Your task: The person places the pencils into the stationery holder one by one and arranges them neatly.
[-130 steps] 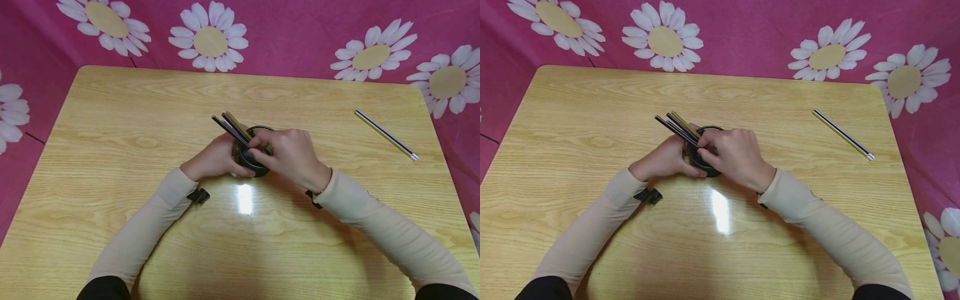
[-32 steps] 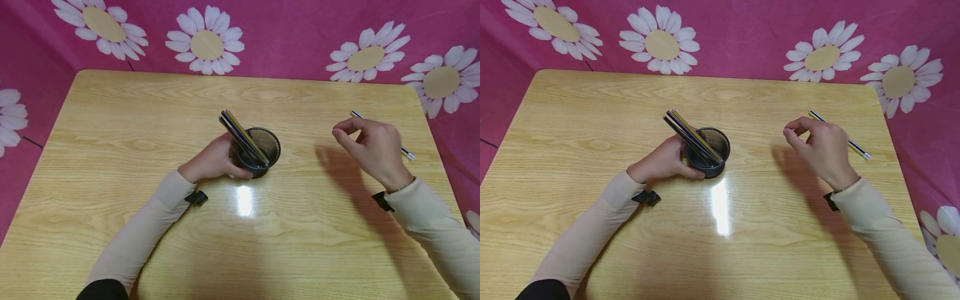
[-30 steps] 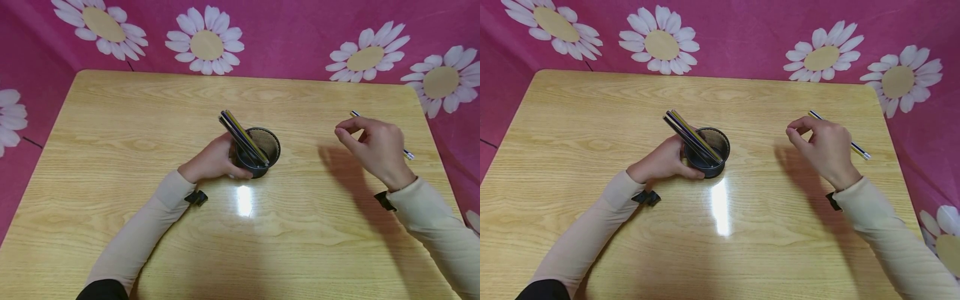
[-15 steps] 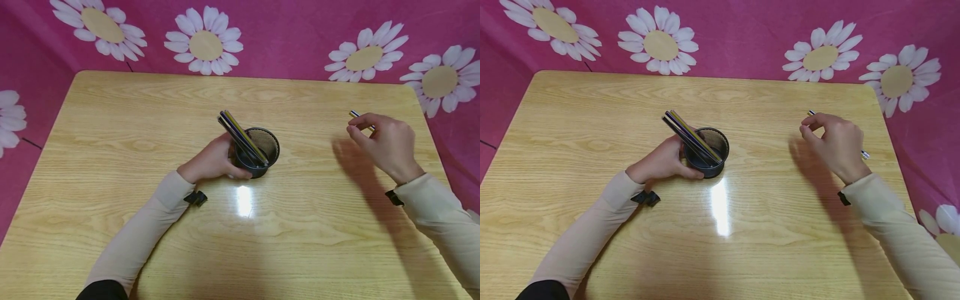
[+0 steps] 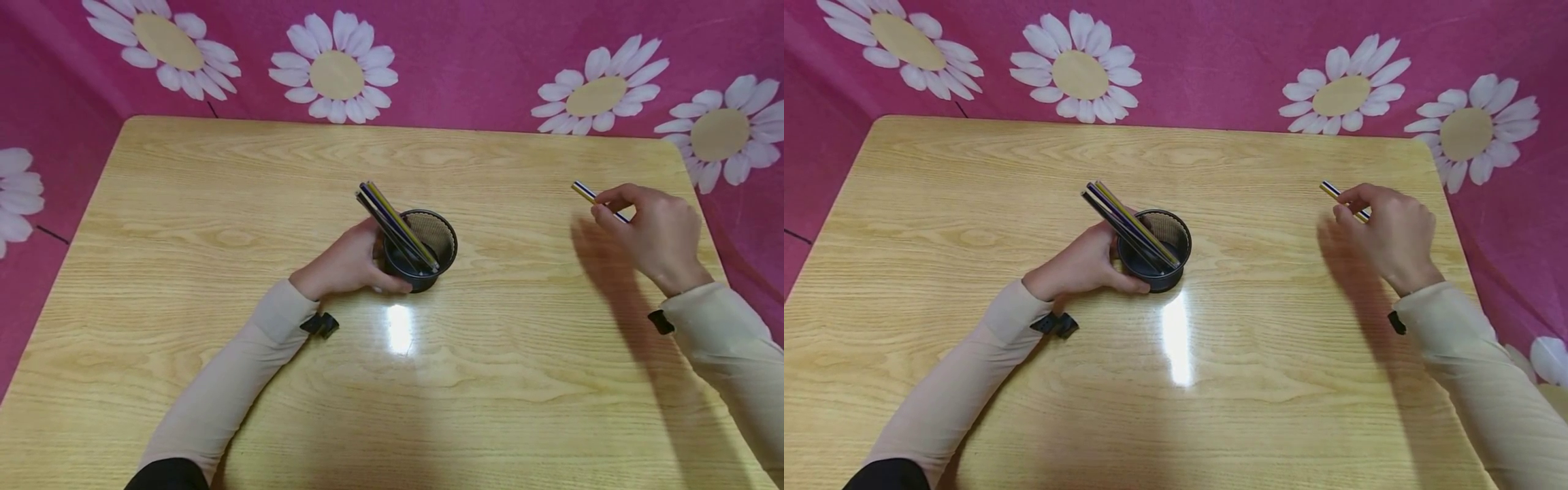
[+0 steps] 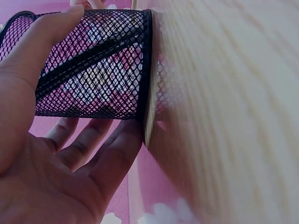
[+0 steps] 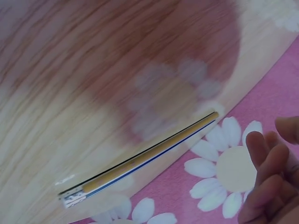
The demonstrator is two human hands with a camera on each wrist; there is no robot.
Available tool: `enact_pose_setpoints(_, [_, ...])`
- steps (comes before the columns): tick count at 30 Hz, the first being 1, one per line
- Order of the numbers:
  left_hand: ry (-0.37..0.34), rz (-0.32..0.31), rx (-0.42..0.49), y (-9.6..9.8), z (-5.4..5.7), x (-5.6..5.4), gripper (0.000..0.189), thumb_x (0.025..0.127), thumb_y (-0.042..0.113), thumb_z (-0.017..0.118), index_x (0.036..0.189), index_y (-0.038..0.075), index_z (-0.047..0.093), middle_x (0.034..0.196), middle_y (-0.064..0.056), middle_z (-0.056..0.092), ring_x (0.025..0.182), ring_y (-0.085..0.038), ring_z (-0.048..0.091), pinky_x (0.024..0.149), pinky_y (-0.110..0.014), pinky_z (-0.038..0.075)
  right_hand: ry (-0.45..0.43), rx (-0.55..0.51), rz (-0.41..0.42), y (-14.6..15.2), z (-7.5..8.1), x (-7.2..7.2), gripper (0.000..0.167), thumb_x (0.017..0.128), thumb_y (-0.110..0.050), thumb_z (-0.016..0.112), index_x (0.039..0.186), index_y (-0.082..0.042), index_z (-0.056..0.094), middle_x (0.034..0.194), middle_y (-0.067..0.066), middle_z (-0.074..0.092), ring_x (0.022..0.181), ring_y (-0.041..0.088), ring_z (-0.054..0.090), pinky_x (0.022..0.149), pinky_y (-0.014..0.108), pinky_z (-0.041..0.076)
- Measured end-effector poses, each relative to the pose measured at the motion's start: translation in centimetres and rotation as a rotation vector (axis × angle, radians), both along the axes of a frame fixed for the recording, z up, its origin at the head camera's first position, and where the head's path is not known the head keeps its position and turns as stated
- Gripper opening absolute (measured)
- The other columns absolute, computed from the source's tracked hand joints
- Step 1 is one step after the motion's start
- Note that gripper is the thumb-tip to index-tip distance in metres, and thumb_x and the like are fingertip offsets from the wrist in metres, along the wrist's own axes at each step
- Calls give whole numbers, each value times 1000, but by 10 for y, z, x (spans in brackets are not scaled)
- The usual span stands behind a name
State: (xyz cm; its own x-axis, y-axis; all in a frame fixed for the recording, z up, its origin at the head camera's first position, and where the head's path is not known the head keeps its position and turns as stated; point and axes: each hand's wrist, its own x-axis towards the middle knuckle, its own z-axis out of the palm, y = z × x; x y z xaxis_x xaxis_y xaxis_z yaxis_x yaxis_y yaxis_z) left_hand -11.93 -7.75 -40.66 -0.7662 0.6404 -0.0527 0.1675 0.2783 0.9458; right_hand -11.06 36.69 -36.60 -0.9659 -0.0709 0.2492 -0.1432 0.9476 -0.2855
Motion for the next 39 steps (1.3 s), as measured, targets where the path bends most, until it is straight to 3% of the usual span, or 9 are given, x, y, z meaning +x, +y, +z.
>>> enact_pose_setpoints(13, [-3, -7, 23, 1, -1, 1, 83, 75, 7, 102, 145, 2, 57, 125, -3, 75, 113, -16, 71, 111, -35, 48, -141, 24, -72, 22, -8, -6, 23, 104, -21, 72, 116, -1, 77, 104, 26, 76, 70, 36, 54, 63, 51, 33])
enact_pose_setpoints(29, [-15, -2, 17, 0, -1, 1, 87, 75, 7, 102, 149, 3, 55, 128, -3, 73, 114, -17, 72, 110, -35, 48, -261, 87, -77, 37, -14, -10, 25, 103, -19, 74, 118, 1, 74, 103, 27, 73, 85, 44, 61, 63, 57, 38])
enact_pose_setpoints(39, [-12, -2, 19, 0, 1, 2, 85, 75, 7, 102, 146, 2, 56, 126, -3, 75, 113, -16, 72, 111, -35, 48, -269, 102, -87, 43, -18, -11, 22, 101, -15, 75, 117, 1, 73, 103, 27, 73, 89, 47, 62, 64, 62, 39])
